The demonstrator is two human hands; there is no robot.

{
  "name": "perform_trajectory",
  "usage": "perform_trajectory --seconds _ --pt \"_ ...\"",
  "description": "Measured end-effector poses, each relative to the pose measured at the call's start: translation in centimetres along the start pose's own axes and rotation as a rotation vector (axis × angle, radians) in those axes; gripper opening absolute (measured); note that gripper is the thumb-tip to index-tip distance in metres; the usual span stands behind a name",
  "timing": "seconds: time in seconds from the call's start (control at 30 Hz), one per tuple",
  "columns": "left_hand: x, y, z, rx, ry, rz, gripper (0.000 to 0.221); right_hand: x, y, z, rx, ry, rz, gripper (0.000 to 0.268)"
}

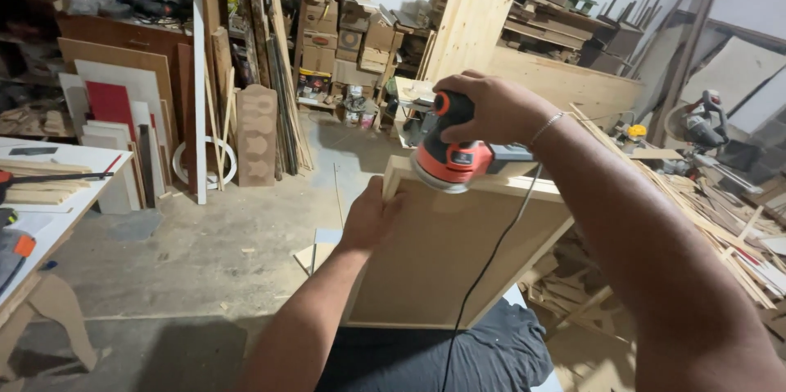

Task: Using an orbital sander to smooth the edges and surfaces of a wooden frame in a workshop.

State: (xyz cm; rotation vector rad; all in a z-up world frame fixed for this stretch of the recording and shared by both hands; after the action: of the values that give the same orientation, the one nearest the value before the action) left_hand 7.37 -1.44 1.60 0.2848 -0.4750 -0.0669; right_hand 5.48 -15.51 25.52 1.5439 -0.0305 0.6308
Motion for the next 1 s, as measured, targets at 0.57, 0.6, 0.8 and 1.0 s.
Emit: perform_trajectory --seconds 0.57,0.6,0.8,1.0 --pt "-0.6 0.1 0.3 -0.065 0.143 0.011 0.045 -8.5 2.9 15.3 -0.151 -0.292 0.001 0.082" --pt "-0.6 0.3 0.6 -0.049 0.168 0.01 0.041 -8.7 3.0 16.2 -0.161 -0.312 -0.002 0.082" --pt "-0.1 0.0 0.1 -0.025 0.181 0.002 0.04 -8.6 2.8 17.6 -0.16 -0.329 0.012 0.084" --pt "-0.1 -0.2 -0.1 -0.077 0.11 0.011 0.049 -6.9 2.2 13.8 -0.126 -0.278 0.012 0.081"
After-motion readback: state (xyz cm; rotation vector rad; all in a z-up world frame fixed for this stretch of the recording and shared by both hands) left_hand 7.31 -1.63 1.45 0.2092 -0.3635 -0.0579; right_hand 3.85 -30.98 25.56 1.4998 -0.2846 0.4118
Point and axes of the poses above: each hand's wrist, its own x-axis towards the middle knuckle, its own y-axis out of the back of the hand, z = x × y, the point moved 7 cm from there along x, towards the middle knuckle, and after that the axes turned 8 degrees about z, right-handed, at the moved point
